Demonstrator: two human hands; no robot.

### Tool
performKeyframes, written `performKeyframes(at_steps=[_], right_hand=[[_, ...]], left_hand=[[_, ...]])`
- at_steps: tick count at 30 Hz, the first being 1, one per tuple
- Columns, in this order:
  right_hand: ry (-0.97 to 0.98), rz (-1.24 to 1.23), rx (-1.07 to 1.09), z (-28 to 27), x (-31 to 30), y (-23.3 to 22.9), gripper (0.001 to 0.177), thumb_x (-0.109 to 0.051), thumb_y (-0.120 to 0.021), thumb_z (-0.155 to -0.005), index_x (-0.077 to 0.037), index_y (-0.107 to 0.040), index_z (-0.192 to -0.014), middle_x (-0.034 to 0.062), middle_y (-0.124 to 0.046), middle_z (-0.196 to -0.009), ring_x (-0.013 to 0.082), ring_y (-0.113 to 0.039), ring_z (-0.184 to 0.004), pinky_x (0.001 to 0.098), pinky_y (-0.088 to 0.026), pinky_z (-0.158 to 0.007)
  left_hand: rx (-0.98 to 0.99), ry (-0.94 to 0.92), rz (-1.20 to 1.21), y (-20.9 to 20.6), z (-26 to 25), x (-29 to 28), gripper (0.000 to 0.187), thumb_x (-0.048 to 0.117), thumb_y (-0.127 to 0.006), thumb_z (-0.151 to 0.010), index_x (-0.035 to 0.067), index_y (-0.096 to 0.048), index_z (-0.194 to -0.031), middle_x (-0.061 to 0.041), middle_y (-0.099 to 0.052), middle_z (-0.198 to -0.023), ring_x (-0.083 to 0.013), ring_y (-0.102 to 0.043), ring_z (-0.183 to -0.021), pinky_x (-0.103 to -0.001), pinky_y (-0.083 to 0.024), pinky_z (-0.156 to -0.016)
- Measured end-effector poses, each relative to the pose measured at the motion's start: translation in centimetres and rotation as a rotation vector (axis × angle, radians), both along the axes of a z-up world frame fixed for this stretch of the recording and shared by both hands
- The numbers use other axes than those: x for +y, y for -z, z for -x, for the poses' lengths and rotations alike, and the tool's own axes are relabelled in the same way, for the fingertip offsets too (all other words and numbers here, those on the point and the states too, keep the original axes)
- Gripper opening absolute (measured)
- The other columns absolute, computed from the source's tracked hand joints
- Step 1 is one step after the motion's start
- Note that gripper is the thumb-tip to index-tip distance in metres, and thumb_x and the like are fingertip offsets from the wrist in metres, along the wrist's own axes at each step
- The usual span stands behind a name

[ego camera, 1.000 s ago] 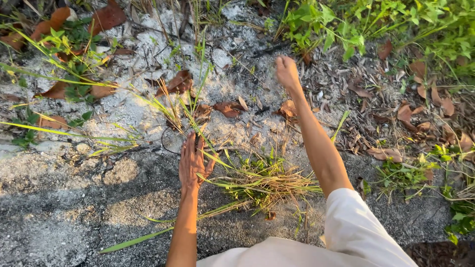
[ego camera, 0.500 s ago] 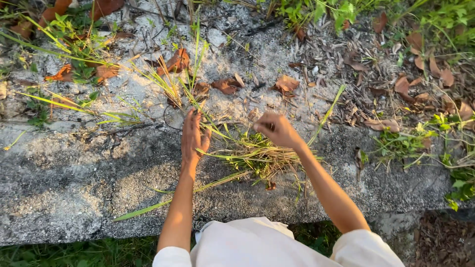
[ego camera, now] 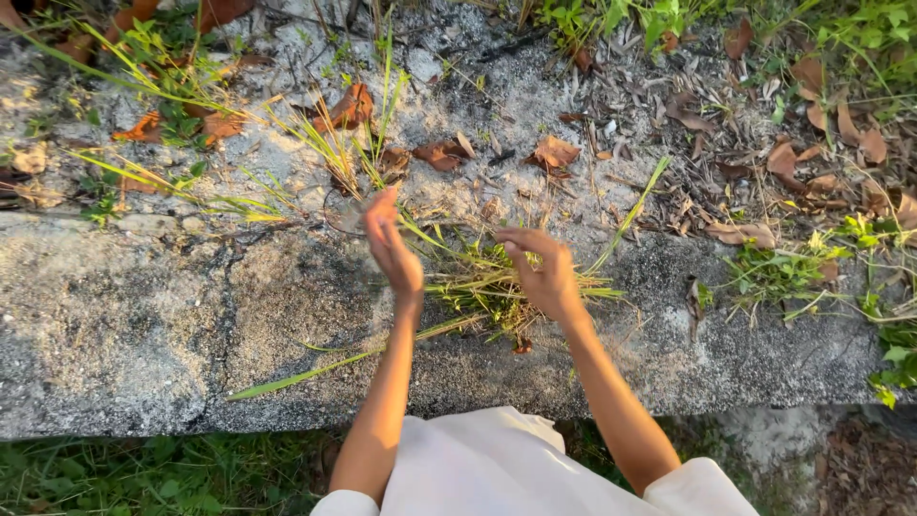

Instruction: Pulling weeds and grass from a concrete ledge.

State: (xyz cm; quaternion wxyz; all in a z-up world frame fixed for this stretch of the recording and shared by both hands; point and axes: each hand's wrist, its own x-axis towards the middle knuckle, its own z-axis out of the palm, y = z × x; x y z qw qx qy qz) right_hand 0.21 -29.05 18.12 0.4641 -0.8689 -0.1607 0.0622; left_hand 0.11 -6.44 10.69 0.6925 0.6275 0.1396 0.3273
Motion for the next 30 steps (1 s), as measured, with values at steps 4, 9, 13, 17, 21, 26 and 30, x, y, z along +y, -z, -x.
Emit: performKeyframes(at_steps=[4, 9, 13, 17, 21, 26, 30], right_hand=[[-0.061, -0.091, -0.121, 0.5, 7.0, 0.8, 0.046, -0.041, -0.045, -0.112, -0.012, -0.075, -0.131, 0.0061, -0.06, -0.157, 0.0293, -0.059, -0.147, 0.0497, -0.037, -0.129], [-0.201, -0.308, 0.056, -5.5, 8.9, 6.3, 0.074, -0.057, -0.021, -0.112, -0.005, -0.021, -0.164, 0.0174, -0.019, -0.173, 0.0352, -0.01, -0.161, 0.0486, -0.009, -0.129], [0.109, -0.253, 0.238, -8.0, 10.9, 3.8, 0.078, -0.061, -0.021, -0.107, -0.004, -0.028, -0.16, 0.0186, -0.027, -0.168, 0.0323, -0.023, -0.157, 0.0474, -0.018, -0.128], [0.247, -0.833, 0.866, -14.0, 10.3, 4.1, 0.079, -0.067, -0.018, -0.102, -0.01, -0.042, -0.15, 0.0235, -0.045, -0.154, 0.0345, -0.046, -0.142, 0.0525, -0.03, -0.119], [0.14, -0.485, 0.565, -21.6, 7.3, 10.0, 0.067, -0.06, -0.048, -0.097, -0.005, -0.067, -0.13, 0.015, -0.077, -0.114, 0.0295, -0.076, -0.102, 0.0489, -0.05, -0.105], [0.408, 0.059, -0.062, -27.5, 8.6, 11.8, 0.045, -0.039, -0.078, -0.088, -0.001, -0.069, -0.111, 0.0115, -0.073, -0.093, 0.026, -0.071, -0.084, 0.0405, -0.058, -0.078], [0.345, 0.28, -0.379, -30.7, 9.8, 12.3, 0.054, -0.026, -0.088, -0.071, 0.007, -0.067, -0.107, 0.0221, -0.071, -0.086, 0.0353, -0.066, -0.071, 0.0443, -0.051, -0.059]], left_hand=[[0.04, 0.147, 0.318, -4.4, -1.9, -5.4, 0.066, 0.054, -0.021, -0.109, 0.006, -0.045, -0.147, -0.019, -0.048, -0.155, -0.0302, -0.045, -0.147, -0.049, -0.034, -0.124], [-0.057, 0.333, 0.756, -3.9, -5.8, -4.0, 0.072, 0.056, -0.023, -0.108, 0.007, -0.031, -0.159, -0.017, -0.023, -0.171, -0.0278, -0.022, -0.159, -0.048, -0.015, -0.129], [-0.095, 0.228, 0.043, -2.5, -8.1, -4.8, 0.069, 0.054, -0.023, -0.11, 0.008, -0.028, -0.161, -0.017, -0.024, -0.171, -0.0293, -0.023, -0.16, -0.052, -0.016, -0.133], [0.257, 0.496, -0.397, -0.1, -11.2, -2.9, 0.049, 0.031, -0.034, -0.105, 0.013, -0.048, -0.148, -0.015, -0.049, -0.152, -0.0294, -0.051, -0.136, -0.054, -0.04, -0.111], [0.322, 0.417, -0.579, 10.4, -17.5, -0.1, 0.02, 0.018, -0.059, -0.108, 0.004, -0.07, -0.115, -0.013, -0.071, -0.11, -0.0271, -0.071, -0.098, -0.044, -0.057, -0.093], [0.306, 0.289, -0.657, 10.5, -24.2, 2.1, 0.016, 0.014, -0.066, -0.099, -0.001, -0.07, -0.102, -0.015, -0.071, -0.101, -0.0254, -0.071, -0.087, -0.038, -0.059, -0.079], [0.388, 0.243, -0.678, 9.7, -27.4, 2.8, 0.015, 0.009, -0.068, -0.096, -0.002, -0.07, -0.106, -0.015, -0.072, -0.103, -0.0241, -0.072, -0.085, -0.035, -0.059, -0.076]])
